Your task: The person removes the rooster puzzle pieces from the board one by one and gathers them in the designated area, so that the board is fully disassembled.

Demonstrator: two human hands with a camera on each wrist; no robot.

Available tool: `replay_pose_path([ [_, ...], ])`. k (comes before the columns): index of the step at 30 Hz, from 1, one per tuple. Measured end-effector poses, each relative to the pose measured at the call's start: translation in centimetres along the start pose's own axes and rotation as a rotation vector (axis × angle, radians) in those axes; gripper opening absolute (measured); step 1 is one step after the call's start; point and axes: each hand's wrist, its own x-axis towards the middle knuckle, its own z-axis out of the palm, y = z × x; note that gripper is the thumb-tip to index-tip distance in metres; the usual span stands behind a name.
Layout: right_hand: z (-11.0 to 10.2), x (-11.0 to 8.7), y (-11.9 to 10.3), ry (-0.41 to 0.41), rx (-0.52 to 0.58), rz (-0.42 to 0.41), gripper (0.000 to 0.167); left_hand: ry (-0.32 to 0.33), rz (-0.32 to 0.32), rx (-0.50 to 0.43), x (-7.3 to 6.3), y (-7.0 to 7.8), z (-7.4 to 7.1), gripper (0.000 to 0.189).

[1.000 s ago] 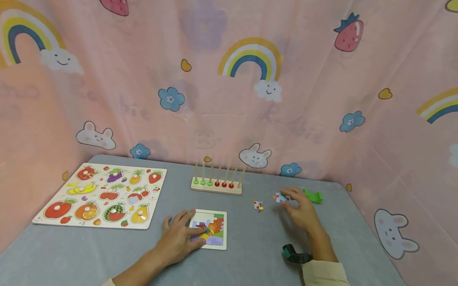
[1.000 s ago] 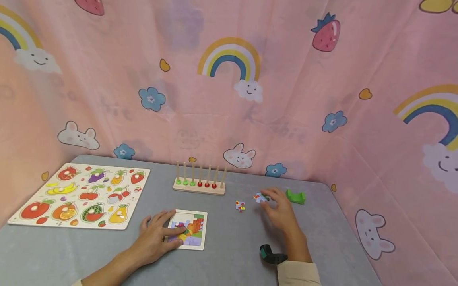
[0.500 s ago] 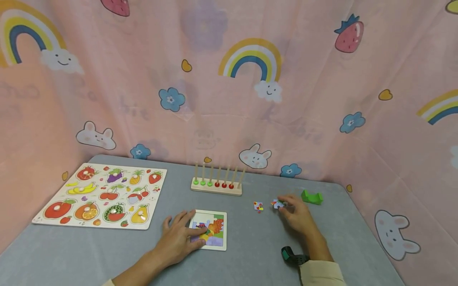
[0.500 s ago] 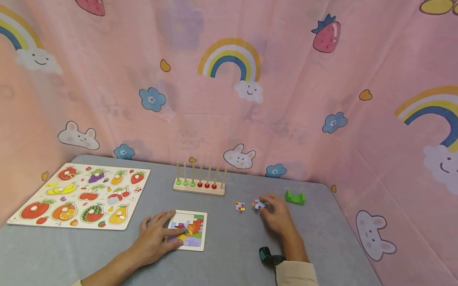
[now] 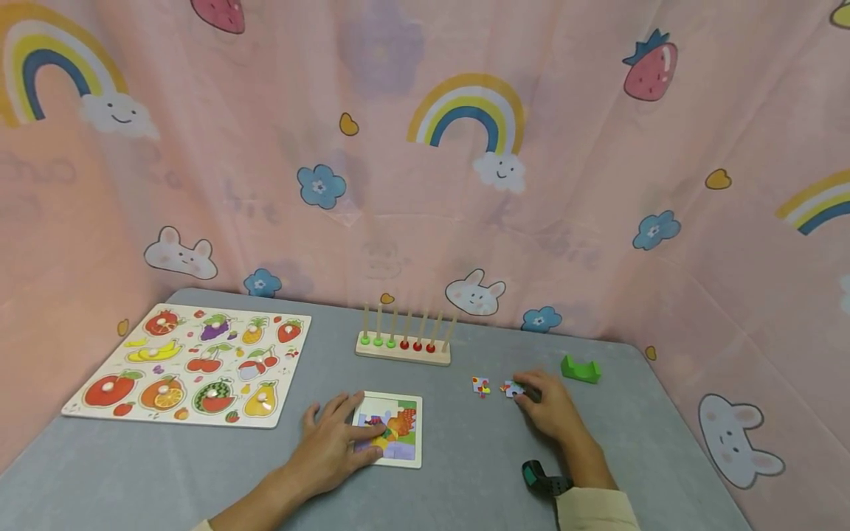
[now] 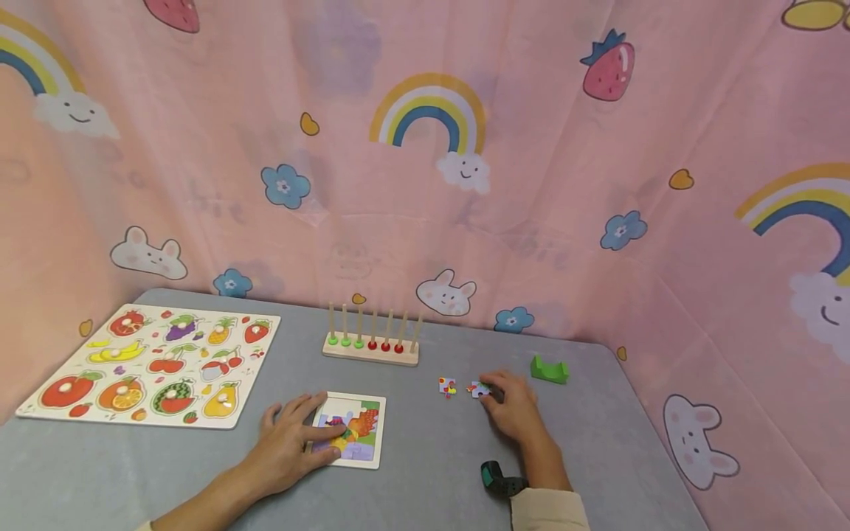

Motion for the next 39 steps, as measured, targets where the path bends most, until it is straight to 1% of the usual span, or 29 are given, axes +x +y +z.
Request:
replay_pose_path([
  [5, 0.0, 0.0, -0.2, -0.008, -0.023, 0.012, 0.031, 0.004, 0.001, 0.002, 0.0, -0.1, 0.0, 0.033],
  [9, -0.1, 0.0, -0.4, 0.003, -0.011, 0.007, 0.031, 0.006, 0.006, 0.002, 0.0, -0.1, 0.1, 0.033],
  [13, -0.2, -0.1, -0.6, 0.0, 0.033, 0.024, 0.034, 0.007, 0.007, 0.007, -0.1, 0.0, 0.0, 0.033],
  [18, -1.1, 0.0, -1.2, 0.001, 0.083, 0.039, 0.038, 0.017, 0.009, 0.012, -0.2, 0.0, 0.0, 0.033],
  [25, -2.5, 0.2, -2.6, 0.004, 0.09, 0.057, 0.038, 0.028, 0.02, 0.018, -0.1, -0.2, 0.3, 0.034],
  [31, -3.1, 0.2, -4.1, 0.008, 0.113, 0.06, 0.04, 0.03, 0.024, 0.007, -0.1, -0.2, 0.4, 0.033],
  [35, -3.3, 0.2, -5.2, 0.015, 0.138, 0.049, 0.04, 0.028, 0.023, 0.005, -0.1, -0.2, 0.4, 0.033],
  [39, -3.4, 0.4, -6.2, 0.032, 0.152, 0.019, 0.042, 0.027, 0.025, 0.01, -0.1, -0.2, 0.4, 0.033],
])
